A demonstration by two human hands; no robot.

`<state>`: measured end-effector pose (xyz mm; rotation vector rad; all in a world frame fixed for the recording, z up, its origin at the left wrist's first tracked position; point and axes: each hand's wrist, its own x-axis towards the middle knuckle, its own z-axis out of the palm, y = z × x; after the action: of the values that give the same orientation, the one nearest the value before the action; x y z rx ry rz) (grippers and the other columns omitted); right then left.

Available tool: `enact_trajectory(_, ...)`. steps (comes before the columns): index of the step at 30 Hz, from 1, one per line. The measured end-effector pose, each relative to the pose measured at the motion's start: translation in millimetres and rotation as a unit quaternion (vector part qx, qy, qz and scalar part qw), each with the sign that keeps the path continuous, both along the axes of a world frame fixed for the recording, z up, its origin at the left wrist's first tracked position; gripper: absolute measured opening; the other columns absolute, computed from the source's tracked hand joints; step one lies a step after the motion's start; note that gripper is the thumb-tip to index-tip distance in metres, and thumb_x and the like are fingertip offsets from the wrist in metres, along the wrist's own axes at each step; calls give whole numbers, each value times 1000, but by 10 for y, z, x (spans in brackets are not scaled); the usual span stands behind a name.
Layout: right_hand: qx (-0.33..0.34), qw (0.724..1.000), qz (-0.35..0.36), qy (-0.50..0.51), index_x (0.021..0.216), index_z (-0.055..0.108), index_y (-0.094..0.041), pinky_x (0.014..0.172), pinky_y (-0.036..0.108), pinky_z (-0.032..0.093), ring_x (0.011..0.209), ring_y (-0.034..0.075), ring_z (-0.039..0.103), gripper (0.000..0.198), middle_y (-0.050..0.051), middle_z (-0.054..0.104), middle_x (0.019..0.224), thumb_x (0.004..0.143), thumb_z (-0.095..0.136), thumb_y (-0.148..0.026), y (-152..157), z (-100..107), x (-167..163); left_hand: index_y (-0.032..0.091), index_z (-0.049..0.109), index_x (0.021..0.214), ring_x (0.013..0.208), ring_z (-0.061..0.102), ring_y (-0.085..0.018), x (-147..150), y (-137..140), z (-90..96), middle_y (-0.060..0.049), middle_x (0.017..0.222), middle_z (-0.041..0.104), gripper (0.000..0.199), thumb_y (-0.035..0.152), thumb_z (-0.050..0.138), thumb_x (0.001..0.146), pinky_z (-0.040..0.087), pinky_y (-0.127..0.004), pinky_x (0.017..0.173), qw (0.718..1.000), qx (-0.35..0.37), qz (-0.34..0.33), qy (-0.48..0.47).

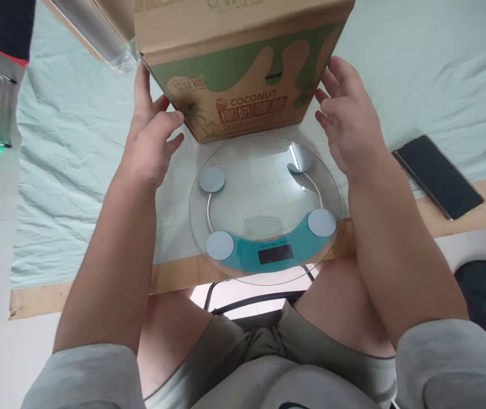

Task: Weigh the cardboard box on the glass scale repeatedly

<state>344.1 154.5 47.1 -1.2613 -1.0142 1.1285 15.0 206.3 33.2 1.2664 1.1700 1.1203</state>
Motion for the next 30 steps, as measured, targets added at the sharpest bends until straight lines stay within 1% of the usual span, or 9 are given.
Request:
enact_trajectory(3, 17, 999, 43, 12, 155, 42, -30, 136, 37, 38, 148, 8, 53, 78, -9, 55, 164, 82, 44, -4, 51, -1, -75, 44, 52, 146, 131, 58, -29, 124, 37, 47, 5, 136, 67, 105, 27, 93, 52, 46, -61, 129, 998, -20, -39, -45)
enact_trajectory(7, 31, 996, 83, 16, 157, 37, -38, 128, 35, 45, 140, 10, 56, 85, -12, 62, 154, 78, 57, -14, 120, -140, -64, 40, 55, 134, 129, 57, -28, 239, 36, 34, 7, 132, 65, 97, 26, 88, 44, 56, -51, 118, 997, -30, -18, -76)
enact_trajectory(12, 56, 995, 75, -48, 154, 38, -42, 119, 31, 53, 143, 14, 54, 88, -11, 59, 158, 73, 68, -26, 120, -189, -57, 36, 54, 140, 132, 59, -32, 355, -192, 205, 5, 143, 62, 93, 29, 73, 49, 61, -41, 101, 998, 2, -19, -58)
enact_trajectory(15, 99, 990, 86, -52, 162, 22, -31, 124, 28, 49, 145, 11, 53, 101, -8, 55, 164, 67, 54, -18, 17, -21, -119, 36, 52, 146, 150, 53, -37, 334, -466, 431, 7, 151, 60, 94, 31, 67, 53, 57, -50, 118, 999, 10, 5, -31)
enact_trajectory(17, 122, 987, 87, -58, 163, 19, -27, 122, 28, 51, 147, 11, 53, 104, -7, 60, 158, 65, 51, -16, -112, 154, -187, 42, 56, 147, 159, 48, -37, 251, -679, 566, 12, 156, 57, 89, 41, 78, 61, 46, -56, 133, 999, 45, -10, -24)
enact_trajectory(20, 146, 984, 65, -79, 158, 36, -32, 120, 30, 54, 140, 14, 58, 96, -8, 64, 147, 64, 52, -16, -389, 414, -290, 51, 69, 138, 165, 43, -34, 124, -1025, 724, 21, 162, 52, 73, 66, 89, 70, 34, -53, 142, 993, 95, -67, -21)
enact_trajectory(23, 182, 977, 28, -104, 145, 59, -42, 117, 32, 56, 136, 14, 61, 79, -13, 64, 143, 70, 54, -18, -706, 553, -334, 56, 77, 128, 170, 36, -33, 109, -1361, 835, 24, 160, 55, 53, 63, 89, 76, 33, -53, 143, 993, 84, -80, -37)
enact_trajectory(25, 203, 973, 15, -105, 141, 65, -51, 112, 34, 58, 133, 17, 63, 77, -14, 67, 135, 71, 56, -20, -908, 554, -321, 61, 78, 123, 169, 37, -34, 149, -1560, 874, 21, 155, 61, 52, 59, 92, 73, 35, -55, 142, 995, 55, -54, -55)
enact_trajectory(30, 167, 982, -12, -90, 147, 61, -60, 112, 40, 60, 135, 21, 64, 92, -9, 68, 133, 66, 55, -17, -1366, 384, -243, 65, 74, 126, 167, 37, -42, 215, -2006, 846, 14, 154, 61, 67, 65, 96, 63, 36, -66, 139, 997, 34, -39, -56)
